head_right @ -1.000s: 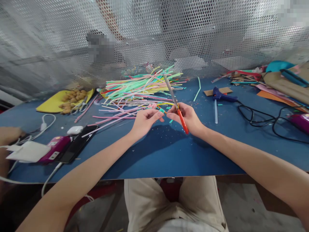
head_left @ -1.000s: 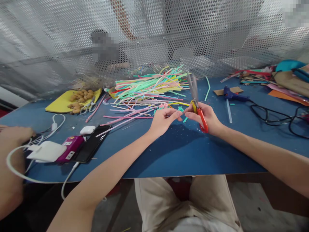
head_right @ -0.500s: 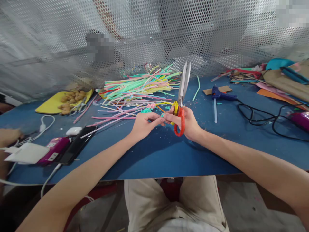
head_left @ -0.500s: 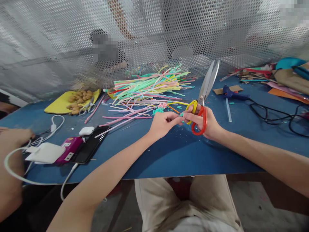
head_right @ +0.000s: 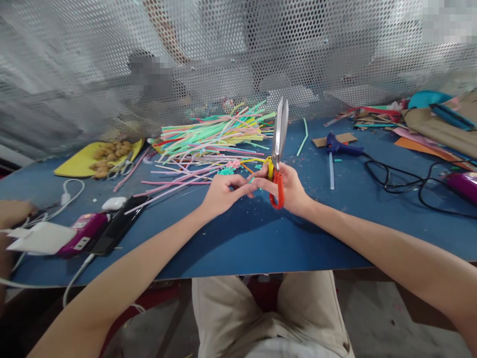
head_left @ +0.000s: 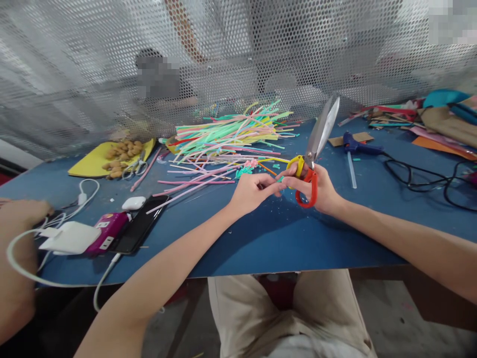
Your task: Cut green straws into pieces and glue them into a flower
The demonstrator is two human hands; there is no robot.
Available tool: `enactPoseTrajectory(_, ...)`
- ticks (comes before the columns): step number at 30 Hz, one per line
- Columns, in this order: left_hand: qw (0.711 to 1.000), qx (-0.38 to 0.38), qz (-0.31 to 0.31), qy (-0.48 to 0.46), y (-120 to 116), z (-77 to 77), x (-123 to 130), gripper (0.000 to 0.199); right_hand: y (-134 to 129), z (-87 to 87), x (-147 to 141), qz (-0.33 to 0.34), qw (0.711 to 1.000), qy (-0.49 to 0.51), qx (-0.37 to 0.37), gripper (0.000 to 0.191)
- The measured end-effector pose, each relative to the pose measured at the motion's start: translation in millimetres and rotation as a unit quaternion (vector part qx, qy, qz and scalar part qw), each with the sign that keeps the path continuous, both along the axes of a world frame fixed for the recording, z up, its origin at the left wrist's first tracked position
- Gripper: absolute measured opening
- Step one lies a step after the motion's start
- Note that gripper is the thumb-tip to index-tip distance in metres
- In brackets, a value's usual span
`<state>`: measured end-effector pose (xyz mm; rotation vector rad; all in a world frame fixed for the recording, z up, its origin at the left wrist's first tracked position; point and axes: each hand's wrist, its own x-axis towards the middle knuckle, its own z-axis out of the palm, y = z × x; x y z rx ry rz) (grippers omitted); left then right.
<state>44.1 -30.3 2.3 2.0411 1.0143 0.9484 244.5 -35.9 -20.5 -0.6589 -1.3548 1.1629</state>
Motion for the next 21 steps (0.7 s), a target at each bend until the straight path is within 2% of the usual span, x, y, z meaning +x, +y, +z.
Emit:
enactPoseTrajectory(8,1.0,0.017,-0.017,-0.013,0,-1.5,1,0.04,-6,8.1,1,-0.053,0.998,-0.022,0.032,0.035)
enactPoseTrajectory(14,0.999,-0.005,-0.043,0.003,5,-5.4,-2,0.036,-4,16.2,1,-0.084,0.996,0.031,0.029,0.032)
enactPoseTrajectory(17,0.994,-0.073,-0.071,0.024,1,-5.6,4,0.037,-1,17.7,2,-0.109,0.993,0.045,0.028,0.033)
enactPoseTrajectory(21,0.964,-0.233,-0.128,0.011,-13,-6.0,17,0.053,-7,23.5,-1,-0.118,0.991,0.051,0.031,0.03)
